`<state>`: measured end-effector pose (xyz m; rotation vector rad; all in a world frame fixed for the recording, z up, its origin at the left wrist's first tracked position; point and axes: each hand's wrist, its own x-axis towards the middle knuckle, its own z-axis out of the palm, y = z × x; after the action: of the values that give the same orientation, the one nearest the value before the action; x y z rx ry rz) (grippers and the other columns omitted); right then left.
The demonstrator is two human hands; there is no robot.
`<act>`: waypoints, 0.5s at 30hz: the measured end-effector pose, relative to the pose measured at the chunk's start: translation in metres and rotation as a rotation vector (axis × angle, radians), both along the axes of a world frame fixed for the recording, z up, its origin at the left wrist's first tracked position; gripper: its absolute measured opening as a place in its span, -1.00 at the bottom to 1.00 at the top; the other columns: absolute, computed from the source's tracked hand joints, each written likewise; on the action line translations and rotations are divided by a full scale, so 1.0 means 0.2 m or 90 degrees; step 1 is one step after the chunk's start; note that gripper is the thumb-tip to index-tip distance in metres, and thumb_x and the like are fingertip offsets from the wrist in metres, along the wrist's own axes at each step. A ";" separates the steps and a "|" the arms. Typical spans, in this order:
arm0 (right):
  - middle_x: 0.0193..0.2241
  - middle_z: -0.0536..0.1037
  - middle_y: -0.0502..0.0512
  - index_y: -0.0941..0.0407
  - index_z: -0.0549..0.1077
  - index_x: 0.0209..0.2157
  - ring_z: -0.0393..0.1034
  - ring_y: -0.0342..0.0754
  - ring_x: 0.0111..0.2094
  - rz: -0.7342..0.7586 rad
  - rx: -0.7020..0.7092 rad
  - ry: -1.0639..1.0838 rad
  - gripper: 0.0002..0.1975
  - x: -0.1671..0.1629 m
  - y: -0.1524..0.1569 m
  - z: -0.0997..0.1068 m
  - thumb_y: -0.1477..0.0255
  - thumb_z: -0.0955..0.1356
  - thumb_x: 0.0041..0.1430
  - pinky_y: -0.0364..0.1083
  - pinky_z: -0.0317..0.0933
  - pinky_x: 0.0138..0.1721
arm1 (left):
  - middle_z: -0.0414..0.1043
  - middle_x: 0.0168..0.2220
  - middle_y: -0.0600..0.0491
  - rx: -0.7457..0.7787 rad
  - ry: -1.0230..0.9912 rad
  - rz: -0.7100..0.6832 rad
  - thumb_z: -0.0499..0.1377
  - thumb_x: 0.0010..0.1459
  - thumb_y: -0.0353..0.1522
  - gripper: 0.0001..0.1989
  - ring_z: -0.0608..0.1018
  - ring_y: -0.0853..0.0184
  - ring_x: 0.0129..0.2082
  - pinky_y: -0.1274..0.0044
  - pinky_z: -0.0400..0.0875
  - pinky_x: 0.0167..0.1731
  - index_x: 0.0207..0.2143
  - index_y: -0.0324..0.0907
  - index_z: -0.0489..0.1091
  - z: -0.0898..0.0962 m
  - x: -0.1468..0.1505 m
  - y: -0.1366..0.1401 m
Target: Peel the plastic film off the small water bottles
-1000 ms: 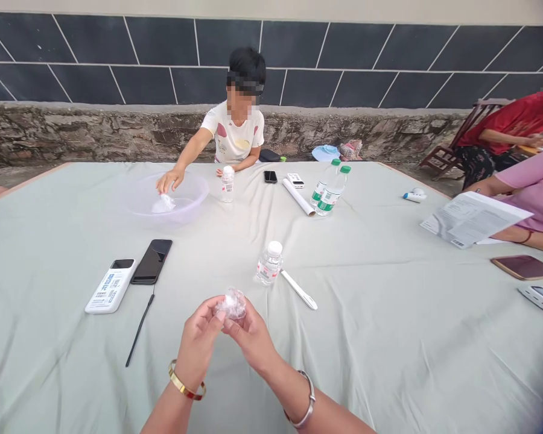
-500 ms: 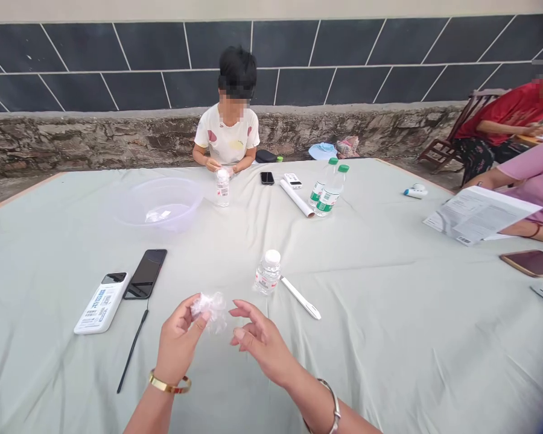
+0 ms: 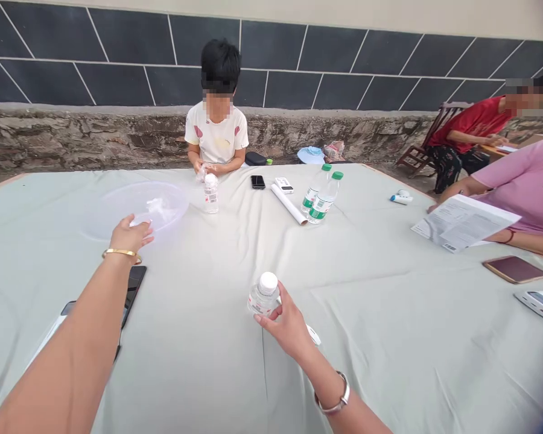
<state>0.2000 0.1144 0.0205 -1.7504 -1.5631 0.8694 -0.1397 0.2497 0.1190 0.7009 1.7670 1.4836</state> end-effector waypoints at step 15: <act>-0.25 0.50 0.05 0.06 0.24 -0.15 0.43 -0.03 -0.27 -0.153 0.098 -0.011 -0.53 -0.23 1.00 -0.18 0.25 0.41 -0.11 -0.08 0.28 -0.27 | 0.50 -0.41 0.03 0.082 0.265 -0.388 0.05 0.06 -0.33 -0.83 0.52 0.29 -0.39 0.45 0.42 -0.34 -0.39 -0.10 0.45 -0.77 0.62 -0.76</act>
<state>0.1531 0.3148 -0.0146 -1.7906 -1.3568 0.6022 -0.0154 0.0978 -0.0350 1.5454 1.5381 1.0805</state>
